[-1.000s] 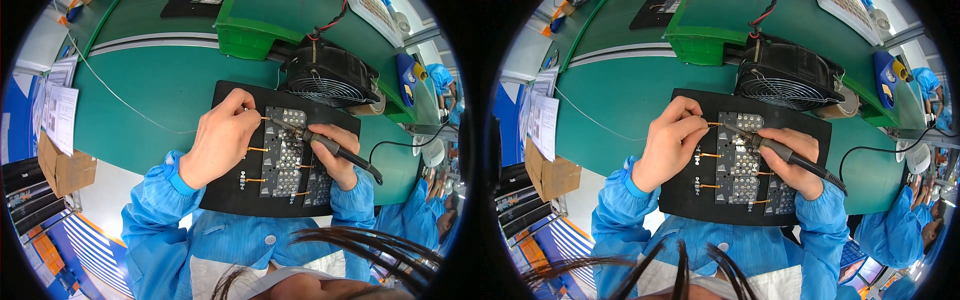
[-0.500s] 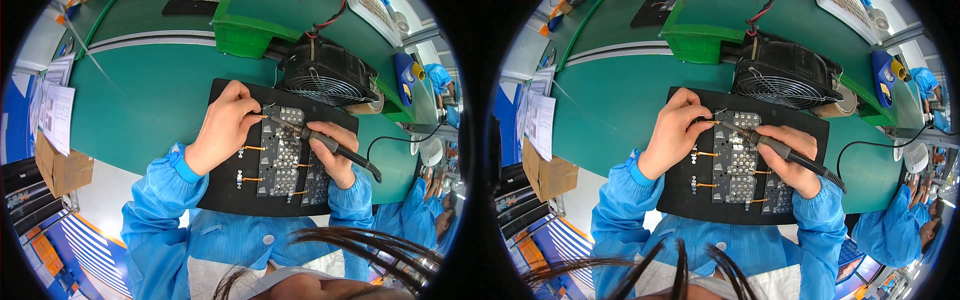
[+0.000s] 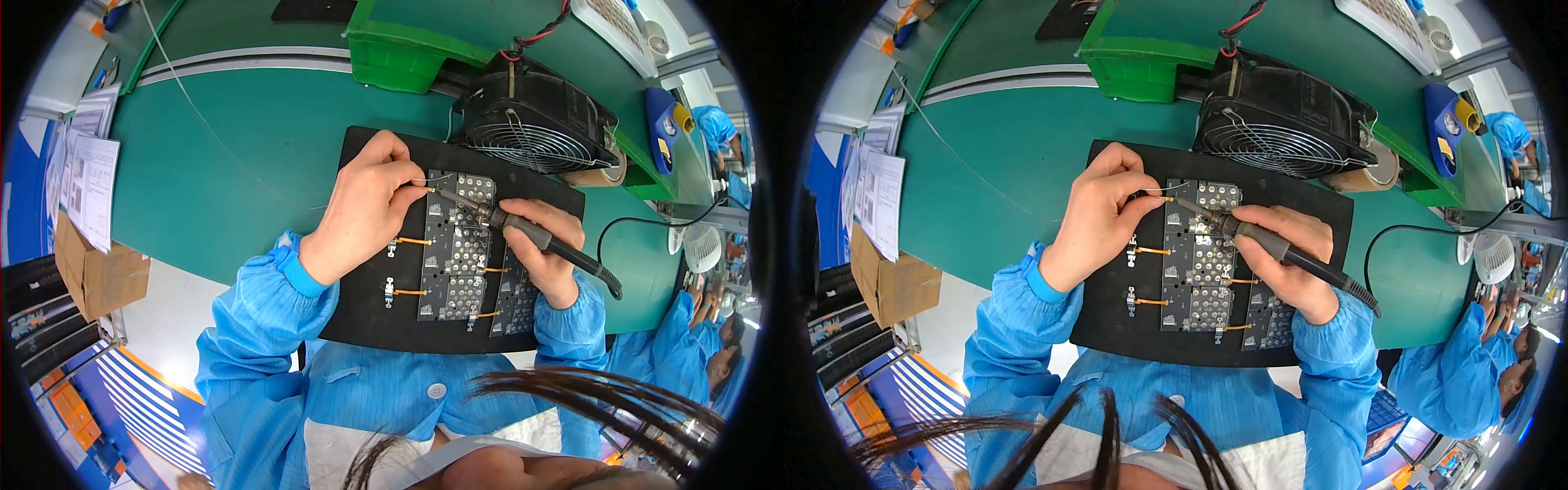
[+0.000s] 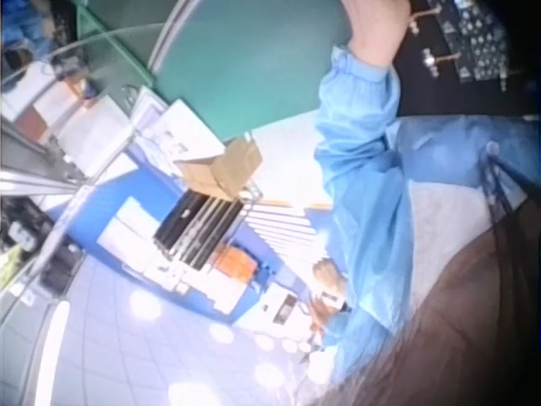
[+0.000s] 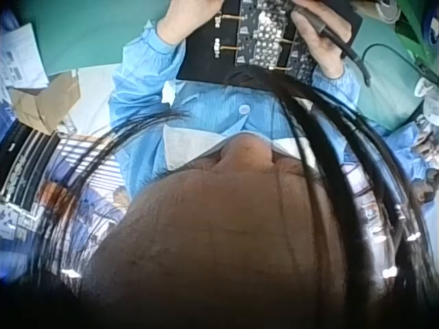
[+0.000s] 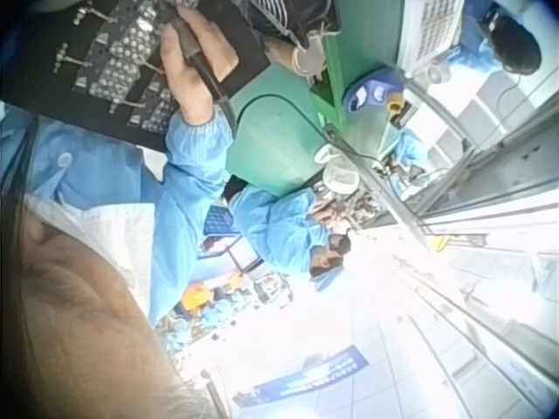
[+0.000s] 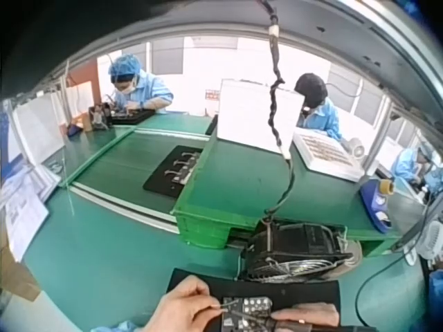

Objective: The person solders electronic components and solder wire onto PCB boards with a soldering iron at a factory workbench.

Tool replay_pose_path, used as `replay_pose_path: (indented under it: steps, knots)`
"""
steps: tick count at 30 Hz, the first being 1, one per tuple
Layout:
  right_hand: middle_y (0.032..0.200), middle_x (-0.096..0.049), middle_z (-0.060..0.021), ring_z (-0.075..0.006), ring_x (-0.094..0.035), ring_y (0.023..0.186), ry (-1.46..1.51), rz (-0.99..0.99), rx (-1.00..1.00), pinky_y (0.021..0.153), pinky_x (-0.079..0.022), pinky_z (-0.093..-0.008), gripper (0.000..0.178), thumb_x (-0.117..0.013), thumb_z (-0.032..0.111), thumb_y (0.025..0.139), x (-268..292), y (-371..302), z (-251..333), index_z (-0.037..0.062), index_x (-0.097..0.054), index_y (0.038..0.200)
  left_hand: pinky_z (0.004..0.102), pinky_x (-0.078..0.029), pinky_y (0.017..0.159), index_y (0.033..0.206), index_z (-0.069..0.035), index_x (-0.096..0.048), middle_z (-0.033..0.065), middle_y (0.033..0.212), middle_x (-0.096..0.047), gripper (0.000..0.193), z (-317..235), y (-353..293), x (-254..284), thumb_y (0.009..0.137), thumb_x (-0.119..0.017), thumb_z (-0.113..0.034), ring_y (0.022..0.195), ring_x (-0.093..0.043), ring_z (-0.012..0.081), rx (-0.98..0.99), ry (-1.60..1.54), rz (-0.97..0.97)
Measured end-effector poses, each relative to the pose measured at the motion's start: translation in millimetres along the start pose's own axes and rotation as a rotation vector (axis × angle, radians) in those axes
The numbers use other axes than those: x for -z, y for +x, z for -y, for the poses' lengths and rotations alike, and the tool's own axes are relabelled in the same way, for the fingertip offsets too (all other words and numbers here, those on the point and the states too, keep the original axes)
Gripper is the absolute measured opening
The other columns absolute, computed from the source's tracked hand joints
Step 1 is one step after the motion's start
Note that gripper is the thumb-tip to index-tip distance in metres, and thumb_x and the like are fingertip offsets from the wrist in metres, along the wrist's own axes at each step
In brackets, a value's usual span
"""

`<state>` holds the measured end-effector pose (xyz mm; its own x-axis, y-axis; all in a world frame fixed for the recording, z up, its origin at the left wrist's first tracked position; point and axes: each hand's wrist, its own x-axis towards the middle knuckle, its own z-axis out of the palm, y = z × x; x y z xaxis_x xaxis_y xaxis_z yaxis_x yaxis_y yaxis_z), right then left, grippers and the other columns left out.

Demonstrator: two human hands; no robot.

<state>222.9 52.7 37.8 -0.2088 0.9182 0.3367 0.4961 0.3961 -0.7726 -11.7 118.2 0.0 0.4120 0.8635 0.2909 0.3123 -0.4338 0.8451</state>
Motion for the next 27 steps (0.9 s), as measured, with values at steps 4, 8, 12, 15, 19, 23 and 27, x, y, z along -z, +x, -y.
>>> replay_pose_path:
  steps: [4,8,12,15,19,23,27]
  knots:
    - [0.072,-0.065,-0.0130,-0.0223,-0.063,0.060,0.008,0.012,0.007,0.056,-0.048,-0.0294,0.026,-0.071,0.006,0.073,0.2,0.0,-0.6,-0.0028,-0.068,0.097,0.0286,-0.039,0.052,0.084,0.003,-0.066,0.0074,0.087,-0.051,0.013,-0.8,-0.1,0.3,0.073,-0.071,0.008,0.065,-0.051,0.0159,0.008,-0.010,0.002]
    - [0.072,-0.065,-0.0132,-0.0229,-0.065,0.062,0.010,0.017,-0.001,0.057,-0.049,-0.0297,0.026,-0.071,0.007,0.073,1.0,-0.8,-0.5,-0.0026,-0.068,0.097,0.0281,-0.038,0.052,0.084,0.003,-0.066,0.0073,0.087,-0.051,0.013,-1.0,-0.2,0.7,0.073,-0.071,0.008,0.064,-0.050,0.0151,0.012,-0.012,0.002]
    - [0.076,-0.067,-0.0141,-0.0234,-0.067,0.066,-0.023,0.003,-0.015,0.060,-0.051,-0.0295,0.027,-0.073,0.009,0.074,1.3,-1.8,-1.1,-0.0024,-0.068,0.098,0.0277,-0.038,0.051,0.084,0.003,-0.065,0.0070,0.088,-0.051,0.012,-1.3,-0.3,1.6,0.074,-0.070,0.007,0.063,-0.050,0.0147,0.008,-0.009,0.008]
    - [0.078,-0.069,-0.0144,-0.0236,-0.068,0.068,-0.039,0.000,-0.017,0.062,-0.052,-0.0293,0.027,-0.073,0.009,0.074,1.3,-2.5,-0.6,-0.0022,-0.069,0.098,0.0277,-0.038,0.051,0.084,0.003,-0.065,0.0070,0.088,-0.050,0.012,-0.9,-0.2,1.6,0.074,-0.070,0.007,0.063,-0.050,0.0146,0.005,-0.019,0.012]
    - [0.079,-0.069,-0.0146,-0.0238,-0.069,0.070,-0.022,0.014,-0.033,0.064,-0.053,-0.0295,0.027,-0.073,0.010,0.074,2.2,-2.7,0.4,-0.0021,-0.069,0.097,0.0278,-0.038,0.051,0.083,0.003,-0.065,0.0070,0.088,-0.050,0.012,0.4,-0.9,1.0,0.073,-0.071,0.007,0.063,-0.050,0.0146,-0.004,-0.015,0.010]
    - [0.079,-0.069,-0.0144,-0.0236,-0.069,0.070,-0.034,0.006,-0.022,0.064,-0.053,-0.0294,0.027,-0.074,0.010,0.073,1.8,-2.0,-0.1,-0.0021,-0.069,0.097,0.0277,-0.038,0.050,0.083,0.003,-0.065,0.0070,0.088,-0.050,0.012,-2.0,-0.6,2.4,0.074,-0.071,0.007,0.063,-0.050,0.0145,0.000,-0.011,0.012]
    - [0.079,-0.069,-0.0141,-0.0232,-0.069,0.070,-0.043,-0.003,-0.025,0.064,-0.053,-0.0291,0.027,-0.074,0.010,0.073,1.8,-2.1,-0.3,-0.0021,-0.069,0.097,0.0276,-0.037,0.050,0.083,0.003,-0.065,0.0068,0.087,-0.050,0.012,-1.3,-0.4,2.1,0.074,-0.072,0.006,0.062,-0.049,0.0142,-0.007,-0.011,0.016]
